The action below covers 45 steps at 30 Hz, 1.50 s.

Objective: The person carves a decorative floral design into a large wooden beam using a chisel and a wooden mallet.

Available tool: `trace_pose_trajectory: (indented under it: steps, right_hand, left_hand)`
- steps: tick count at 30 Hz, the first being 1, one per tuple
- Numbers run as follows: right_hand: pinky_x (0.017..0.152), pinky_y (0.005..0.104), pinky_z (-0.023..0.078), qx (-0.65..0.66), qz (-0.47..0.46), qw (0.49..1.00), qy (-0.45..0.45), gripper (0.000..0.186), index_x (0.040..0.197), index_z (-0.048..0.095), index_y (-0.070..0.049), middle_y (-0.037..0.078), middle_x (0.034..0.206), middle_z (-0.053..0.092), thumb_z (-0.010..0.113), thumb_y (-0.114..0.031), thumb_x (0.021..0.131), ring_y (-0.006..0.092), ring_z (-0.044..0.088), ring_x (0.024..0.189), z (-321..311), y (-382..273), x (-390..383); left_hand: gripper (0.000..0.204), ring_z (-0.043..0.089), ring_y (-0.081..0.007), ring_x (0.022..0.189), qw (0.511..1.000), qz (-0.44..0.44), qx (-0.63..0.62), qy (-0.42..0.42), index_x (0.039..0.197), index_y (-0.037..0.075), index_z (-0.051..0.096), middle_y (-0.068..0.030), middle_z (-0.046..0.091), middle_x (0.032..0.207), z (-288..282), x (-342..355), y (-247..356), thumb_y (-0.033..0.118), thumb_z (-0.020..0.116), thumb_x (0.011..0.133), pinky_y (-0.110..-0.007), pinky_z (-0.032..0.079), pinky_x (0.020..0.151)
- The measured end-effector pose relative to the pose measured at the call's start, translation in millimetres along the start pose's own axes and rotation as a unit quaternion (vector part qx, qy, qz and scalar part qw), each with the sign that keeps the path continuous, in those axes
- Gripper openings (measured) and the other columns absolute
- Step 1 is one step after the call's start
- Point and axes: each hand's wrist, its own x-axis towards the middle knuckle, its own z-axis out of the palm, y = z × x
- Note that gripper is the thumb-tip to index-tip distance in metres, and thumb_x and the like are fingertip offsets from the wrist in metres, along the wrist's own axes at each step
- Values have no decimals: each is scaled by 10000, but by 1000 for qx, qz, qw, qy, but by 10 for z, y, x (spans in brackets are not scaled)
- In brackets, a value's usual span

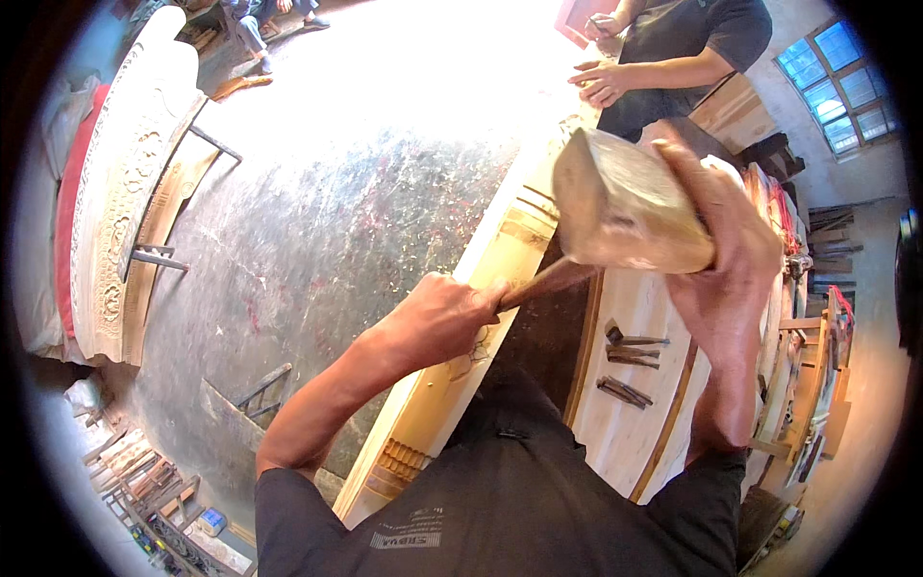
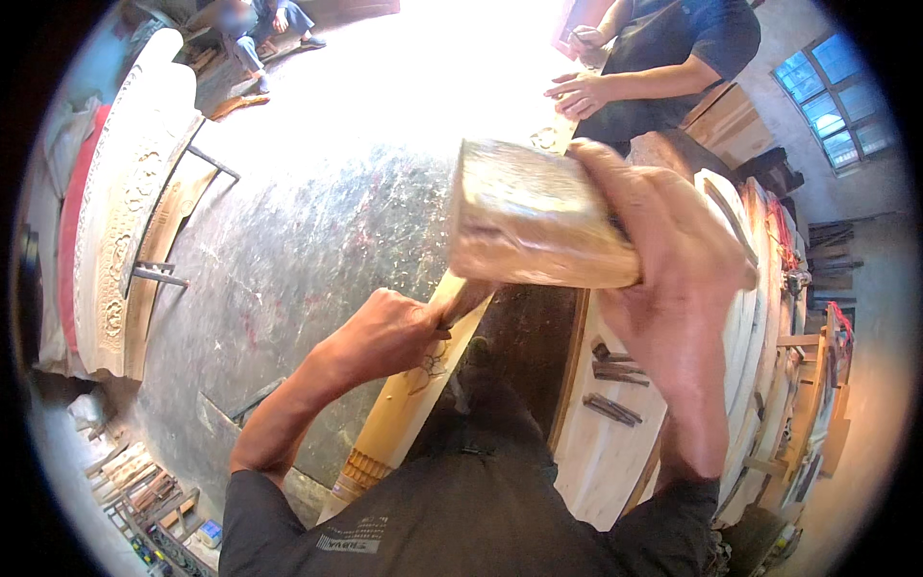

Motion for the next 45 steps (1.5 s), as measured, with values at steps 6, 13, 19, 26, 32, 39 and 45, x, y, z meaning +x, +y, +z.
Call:
trace_pose_trajectory:
  steps: [6, 13, 19, 26, 32, 39, 45]
  right_hand:
    - [875, 373, 580, 84, 76, 991, 77, 432, 1241, 723, -27, 134, 1167, 757, 793, -38, 815, 240, 739, 1033, 37, 68, -175]
    - [819, 337, 555, 189, 251, 939, 142, 260, 1080, 727, -3, 40, 950, 741, 799, -32, 832, 162, 704, 870, 212, 293, -529]
    - [687, 292, 516, 315, 430, 845, -30, 119, 951, 712, -31, 10, 857, 688, 779, -37, 852, 112, 639, 751, 769, 634, -1411]
    - [718, 306, 531, 380, 527, 755, -90, 236, 1007, 680, -6, 12, 873, 679, 792, -9, 798, 127, 642, 769, 1315, 474, -2054]
    - [939, 342, 532, 374, 521, 752, -153, 450, 1199, 675, 13, 63, 1098, 738, 815, 5, 771, 169, 681, 1009, 1386, 374, -2190]
    - [952, 334, 525, 407, 531, 726, -160, 478, 1210, 670, 5, 46, 1103, 730, 808, -3, 752, 154, 669, 1015, 1424, 280, -2249]
    - [913, 328, 531, 418, 514, 732, -159, 407, 1139, 690, 3, 27, 1062, 722, 790, 0, 744, 138, 660, 962, 1453, 158, -2215]
  left_hand:
    - [462, 717, -392, 704, 999, -26, 16, -30, 1289, 53, 533, -181, 685, 731, 10, 42, 30, 112, 724, 872, -477, 568, 595]
    - [141, 775, -255, 768, 875, -115, -395, 256, 1079, 9, 567, -161, 725, 831, 125, -204, -38, 36, 667, 984, -403, 638, 695]
    - [153, 787, -288, 807, 598, -282, -652, 372, 1072, 65, 562, -193, 765, 937, 315, -620, -100, 207, 619, 1068, -427, 677, 741]
    - [187, 788, -290, 829, 566, -312, -649, 402, 1073, 69, 565, -181, 769, 933, 519, -868, -95, 254, 592, 1086, -414, 670, 760]
    - [192, 779, -254, 840, 581, -338, -596, 440, 1076, 74, 588, -182, 768, 1008, 613, -931, -31, 265, 590, 1087, -372, 655, 764]
    - [112, 765, -245, 937, 656, -298, -541, 433, 1111, 56, 569, -202, 752, 1072, 514, -956, 227, 148, 615, 1068, -365, 648, 840]
    - [181, 751, -272, 1008, 693, -279, -519, 416, 1166, 16, 508, -243, 738, 1099, 471, -985, 351, 96, 624, 1053, -409, 647, 897]
